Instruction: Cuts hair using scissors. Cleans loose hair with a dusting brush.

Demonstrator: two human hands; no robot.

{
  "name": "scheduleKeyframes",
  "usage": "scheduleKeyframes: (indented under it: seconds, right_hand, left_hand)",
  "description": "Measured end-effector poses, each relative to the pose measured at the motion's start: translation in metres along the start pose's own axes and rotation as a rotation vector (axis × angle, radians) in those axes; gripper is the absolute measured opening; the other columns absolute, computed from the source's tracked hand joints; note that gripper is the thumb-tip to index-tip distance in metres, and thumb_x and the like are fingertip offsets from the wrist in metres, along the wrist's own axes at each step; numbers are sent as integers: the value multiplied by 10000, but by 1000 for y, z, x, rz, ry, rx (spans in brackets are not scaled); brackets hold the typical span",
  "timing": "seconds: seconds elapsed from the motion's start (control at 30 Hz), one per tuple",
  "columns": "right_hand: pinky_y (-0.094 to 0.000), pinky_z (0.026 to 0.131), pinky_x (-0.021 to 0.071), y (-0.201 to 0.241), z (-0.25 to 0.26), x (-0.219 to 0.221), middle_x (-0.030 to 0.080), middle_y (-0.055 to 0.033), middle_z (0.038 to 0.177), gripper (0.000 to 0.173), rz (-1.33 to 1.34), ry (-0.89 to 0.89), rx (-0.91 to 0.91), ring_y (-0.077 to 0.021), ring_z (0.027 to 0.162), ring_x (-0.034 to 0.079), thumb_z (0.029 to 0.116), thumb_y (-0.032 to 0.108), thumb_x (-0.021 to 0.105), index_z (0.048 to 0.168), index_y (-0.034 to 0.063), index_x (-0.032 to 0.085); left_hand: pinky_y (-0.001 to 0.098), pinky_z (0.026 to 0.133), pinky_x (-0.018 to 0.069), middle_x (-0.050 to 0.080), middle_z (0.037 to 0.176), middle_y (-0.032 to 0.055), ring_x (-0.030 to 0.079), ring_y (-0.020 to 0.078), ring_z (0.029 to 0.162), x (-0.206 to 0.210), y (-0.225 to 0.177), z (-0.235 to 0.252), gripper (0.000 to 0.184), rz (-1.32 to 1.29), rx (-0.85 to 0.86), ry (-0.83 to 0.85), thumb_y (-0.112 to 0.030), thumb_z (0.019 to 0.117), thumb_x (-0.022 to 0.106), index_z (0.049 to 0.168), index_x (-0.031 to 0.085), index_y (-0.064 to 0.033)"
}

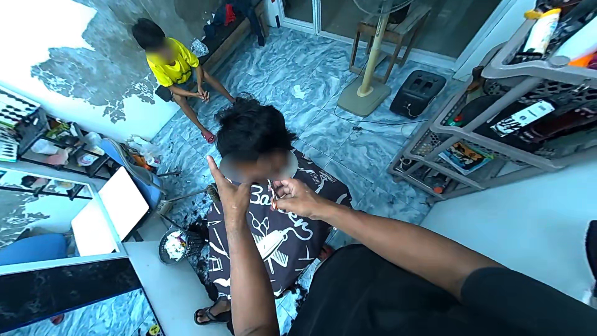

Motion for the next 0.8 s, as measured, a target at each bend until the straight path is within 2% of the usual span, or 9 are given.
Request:
scheduleKeyframes:
  seconds: [0.1,0.17,0.23,0.33,0.43,0.57,0.67,0.73,0.8]
  right_hand:
    - [-310,628,582,-13,-3,0,734,-95,974,408,-9,-1,25,-170,778,714,886,109,708,1271,64,580]
    - [-305,640,576,-10,-5,-1,728,-90,982,425,-5,-7,28,-158,778,701,869,133,724,1266,62,590]
    - [-311,657,585,0,-4,0,732,-94,989,401,12,-8,24,-165,797,710,887,108,721,1262,65,586]
    - [-316,620,586,-10,-5,0,735,-101,991,411,7,-5,43,-181,787,720,888,97,700,1280,69,577]
    - [-311,644,584,-9,-9,0,728,-95,989,430,19,-2,49,-170,793,708,870,131,726,1271,61,588]
    - [-314,629,594,-5,-7,1,735,-101,977,388,38,-7,34,-184,795,724,893,83,706,1261,64,583]
    - [-314,630,589,-11,-9,-1,731,-96,986,432,34,-6,40,-176,792,717,865,132,723,1271,61,591]
    - [-312,647,584,-1,-8,-1,728,-99,976,406,56,1,17,-171,790,707,886,113,719,1265,52,585]
    - [-307,617,586,0,-6,-1,736,-105,961,379,57,5,6,-178,772,718,902,83,706,1257,49,577]
  left_hand:
    - [461,1054,486,507,1480,129,531,232,1323,0,0,1,1180,-2,7,-5,-257,800,868,1661,61,-235]
    - [452,1050,488,506,1479,124,533,225,1316,0,-1,1,1174,-7,10,-2,-255,803,865,1661,63,-237]
    - [449,1051,488,506,1480,121,534,225,1316,0,0,-1,1169,-11,7,2,-250,807,860,1661,61,-232]
    - [453,1056,487,515,1468,125,537,226,1315,-1,0,0,1183,-9,14,0,-255,798,873,1660,63,-228]
    - [454,1051,488,517,1462,132,541,230,1306,-2,1,1,1190,-7,16,0,-256,795,878,1660,61,-228]
    - [463,1050,488,508,1477,134,539,235,1310,-2,1,-1,1187,-4,11,3,-267,798,869,1661,53,-235]
    - [467,1061,480,509,1479,139,535,244,1319,-2,0,1,1192,3,5,7,-268,799,870,1660,46,-221]
    - [470,1056,484,508,1479,140,535,247,1318,-1,2,1,1190,5,-2,9,-268,801,870,1660,49,-230]
    - [473,1051,494,507,1484,149,547,256,1310,-2,2,1,1190,18,16,7,-281,797,874,1660,55,-229]
Point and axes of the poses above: each hand's wrist, its own z-axis towards the middle knuckle, its own x-axis out of the palm, y = z × x, the point moved 8 cm from there along z, towards the middle knuckle
